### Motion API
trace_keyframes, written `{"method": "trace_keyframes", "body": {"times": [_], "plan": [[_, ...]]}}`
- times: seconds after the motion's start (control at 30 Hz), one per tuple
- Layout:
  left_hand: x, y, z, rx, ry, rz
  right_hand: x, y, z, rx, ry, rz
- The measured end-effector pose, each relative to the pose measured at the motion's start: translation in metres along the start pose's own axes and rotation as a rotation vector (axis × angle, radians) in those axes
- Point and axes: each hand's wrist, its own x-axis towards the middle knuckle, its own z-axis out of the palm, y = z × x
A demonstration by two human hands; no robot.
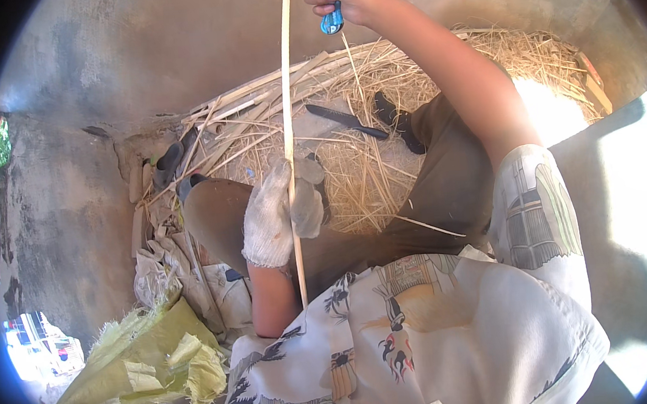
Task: The person sits on the floor and uses a knife to split long bamboo strips into thinner pieces. They hold the bamboo with gloved hands and carefully shave the material, occasionally adjusting the strips and discarding the offcuts.
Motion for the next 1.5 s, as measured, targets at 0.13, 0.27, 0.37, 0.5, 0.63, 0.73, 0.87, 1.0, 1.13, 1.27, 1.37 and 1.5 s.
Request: {"method": "trace_keyframes", "body": {"times": [0.13,0.27,0.37,0.5,0.63,0.73,0.87,1.0,1.13,1.27,1.37,1.5], "plan": [[0.010,-0.006,-0.001,0.086,0.099,0.072,-0.005,0.000,0.006,-0.064,0.002,-0.008],[0.010,0.009,0.012,0.268,0.072,0.133,-0.012,-0.002,0.017,-0.056,-0.002,-0.004],[0.016,0.022,0.020,0.426,0.116,0.145,-0.011,-0.003,0.012,0.000,-0.014,-0.039],[0.033,0.036,0.016,0.274,0.095,0.085,-0.010,-0.009,0.009,-0.031,-0.027,-0.066],[0.032,0.039,0.025,0.212,-0.024,0.042,-0.014,-0.016,0.014,-0.187,0.143,-0.243],[0.028,0.024,0.023,0.294,-0.101,0.018,0.004,-0.023,-0.027,-0.201,0.217,-0.349],[0.033,0.002,0.025,0.100,0.055,0.076,-0.007,-0.002,-0.009,-0.924,0.543,-0.602],[0.039,0.009,0.017,0.000,0.116,0.137,-0.033,0.064,0.011,-1.325,0.253,-0.586],[0.041,0.012,0.019,-0.042,0.380,0.189,-0.049,0.089,0.035,-1.557,-0.147,-0.877],[0.036,0.020,0.011,-0.049,0.324,0.247,-0.047,0.098,0.044,-1.687,-0.151,-0.972],[0.037,0.019,0.010,-0.020,0.352,0.257,-0.042,0.098,0.048,-1.727,-0.103,-1.028],[0.037,0.012,0.000,0.045,0.286,0.257,-0.043,0.084,0.058,-1.052,-0.290,-0.605]]}}
